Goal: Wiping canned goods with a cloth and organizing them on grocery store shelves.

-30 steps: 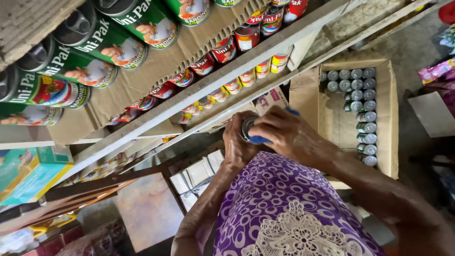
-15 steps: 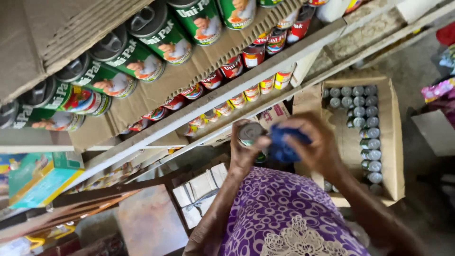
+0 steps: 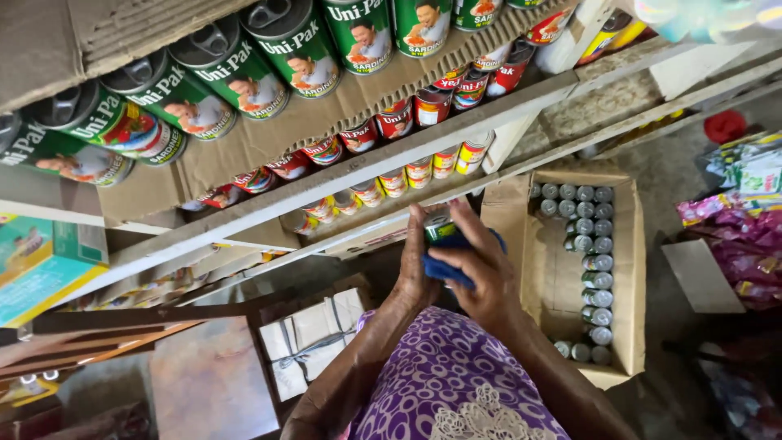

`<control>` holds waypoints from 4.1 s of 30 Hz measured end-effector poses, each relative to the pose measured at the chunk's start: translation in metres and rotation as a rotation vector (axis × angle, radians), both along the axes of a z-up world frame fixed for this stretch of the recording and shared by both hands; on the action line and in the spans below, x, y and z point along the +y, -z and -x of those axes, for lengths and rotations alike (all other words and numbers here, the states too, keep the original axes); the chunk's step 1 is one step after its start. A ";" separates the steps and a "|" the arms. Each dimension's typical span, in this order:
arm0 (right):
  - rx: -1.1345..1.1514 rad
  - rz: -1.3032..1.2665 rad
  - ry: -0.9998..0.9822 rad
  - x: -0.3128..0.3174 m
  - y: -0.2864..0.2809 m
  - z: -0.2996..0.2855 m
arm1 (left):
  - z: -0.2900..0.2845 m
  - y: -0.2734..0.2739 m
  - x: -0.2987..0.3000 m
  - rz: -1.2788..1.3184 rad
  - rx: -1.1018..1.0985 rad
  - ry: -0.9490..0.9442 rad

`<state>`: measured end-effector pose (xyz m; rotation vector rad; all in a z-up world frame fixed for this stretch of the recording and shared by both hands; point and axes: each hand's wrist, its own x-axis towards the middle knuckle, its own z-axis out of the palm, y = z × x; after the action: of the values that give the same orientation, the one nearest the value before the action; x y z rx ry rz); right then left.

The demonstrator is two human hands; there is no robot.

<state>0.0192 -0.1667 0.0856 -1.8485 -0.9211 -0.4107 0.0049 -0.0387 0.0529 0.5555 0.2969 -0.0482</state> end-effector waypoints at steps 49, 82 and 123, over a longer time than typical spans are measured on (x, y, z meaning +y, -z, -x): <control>0.382 0.014 0.051 0.000 -0.012 -0.019 | -0.038 -0.022 -0.007 -0.454 0.280 -0.415; 0.380 -0.004 -0.018 -0.001 0.046 -0.026 | -0.041 -0.017 -0.001 -0.276 0.270 -0.406; 0.542 -0.022 0.145 0.033 0.000 -0.042 | -0.008 -0.021 -0.004 -0.465 0.311 -0.359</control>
<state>0.0615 -0.1334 0.0854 -1.8748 -0.4136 0.0033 0.0131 -0.0430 0.0744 0.9497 0.7175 0.2907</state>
